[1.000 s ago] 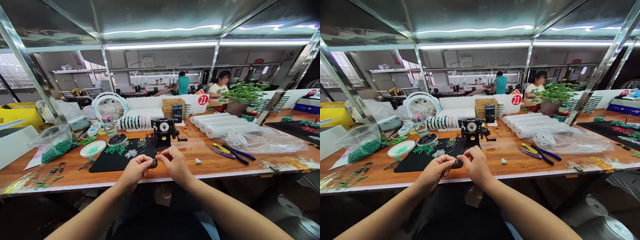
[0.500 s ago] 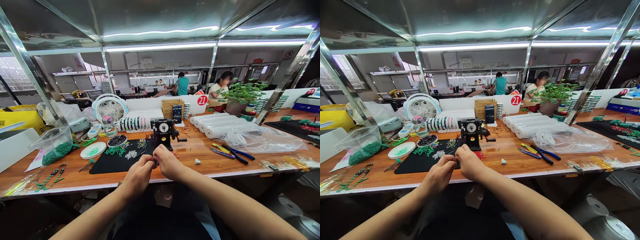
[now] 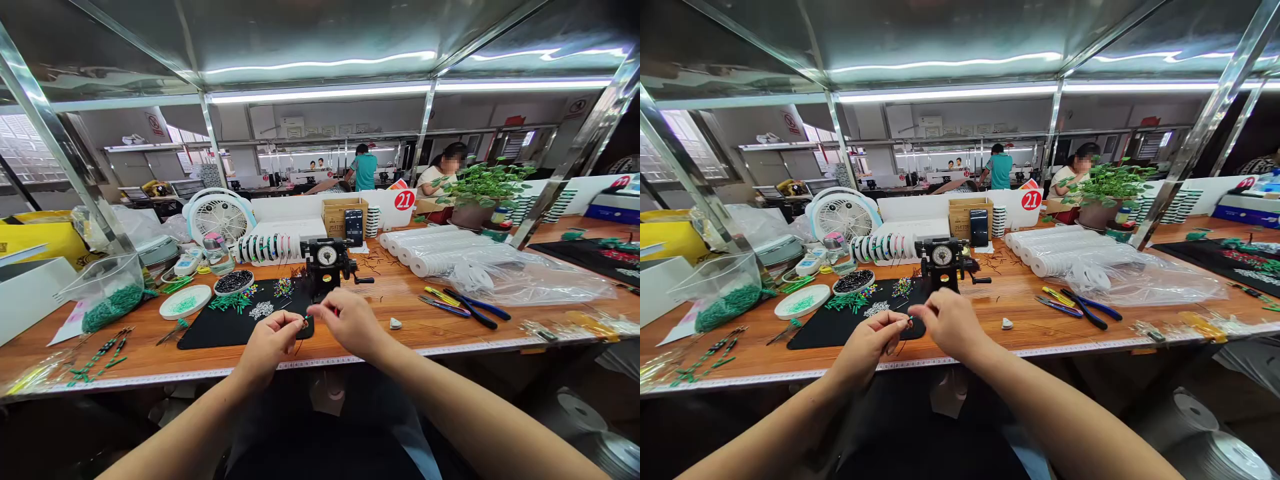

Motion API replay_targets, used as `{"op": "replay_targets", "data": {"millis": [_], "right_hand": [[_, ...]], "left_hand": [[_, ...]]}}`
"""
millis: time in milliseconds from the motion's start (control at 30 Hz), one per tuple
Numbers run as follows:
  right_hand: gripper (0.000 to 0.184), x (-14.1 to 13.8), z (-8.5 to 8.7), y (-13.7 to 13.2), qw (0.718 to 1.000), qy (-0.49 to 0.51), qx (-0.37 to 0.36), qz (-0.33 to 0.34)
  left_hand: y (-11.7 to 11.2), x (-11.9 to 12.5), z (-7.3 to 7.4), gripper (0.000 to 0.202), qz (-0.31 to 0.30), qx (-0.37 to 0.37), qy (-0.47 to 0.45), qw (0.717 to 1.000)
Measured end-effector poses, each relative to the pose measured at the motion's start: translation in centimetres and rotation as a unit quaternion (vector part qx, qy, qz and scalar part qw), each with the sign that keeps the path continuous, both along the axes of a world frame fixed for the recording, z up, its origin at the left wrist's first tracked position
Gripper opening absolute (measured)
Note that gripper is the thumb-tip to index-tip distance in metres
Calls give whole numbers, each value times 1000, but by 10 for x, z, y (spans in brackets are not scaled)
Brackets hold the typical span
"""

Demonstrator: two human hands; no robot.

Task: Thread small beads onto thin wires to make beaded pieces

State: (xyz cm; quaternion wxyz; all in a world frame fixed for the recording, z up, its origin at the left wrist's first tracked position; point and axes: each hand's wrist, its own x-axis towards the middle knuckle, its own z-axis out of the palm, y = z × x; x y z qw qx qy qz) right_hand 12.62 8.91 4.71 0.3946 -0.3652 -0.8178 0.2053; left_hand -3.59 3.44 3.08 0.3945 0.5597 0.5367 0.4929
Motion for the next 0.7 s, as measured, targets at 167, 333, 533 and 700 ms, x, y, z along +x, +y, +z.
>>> {"op": "replay_targets", "data": {"millis": [167, 333, 533, 700], "right_hand": [[21, -8, -25, -23, 970, 55, -204, 117], [19, -2, -31, -22, 987, -9, 138, 81], [14, -6, -11, 4, 994, -14, 48, 102], [12, -13, -8, 23, 981, 28, -154, 116]], "left_hand": [[-3, 2, 2, 14, -8, -64, -148, 987], [-4, -3, 4, 14, -34, 44, 86, 995], [-1, -5, -4, 22, -69, 283, 355, 888], [9, -4, -10, 27, -93, 341, 435, 828]]}}
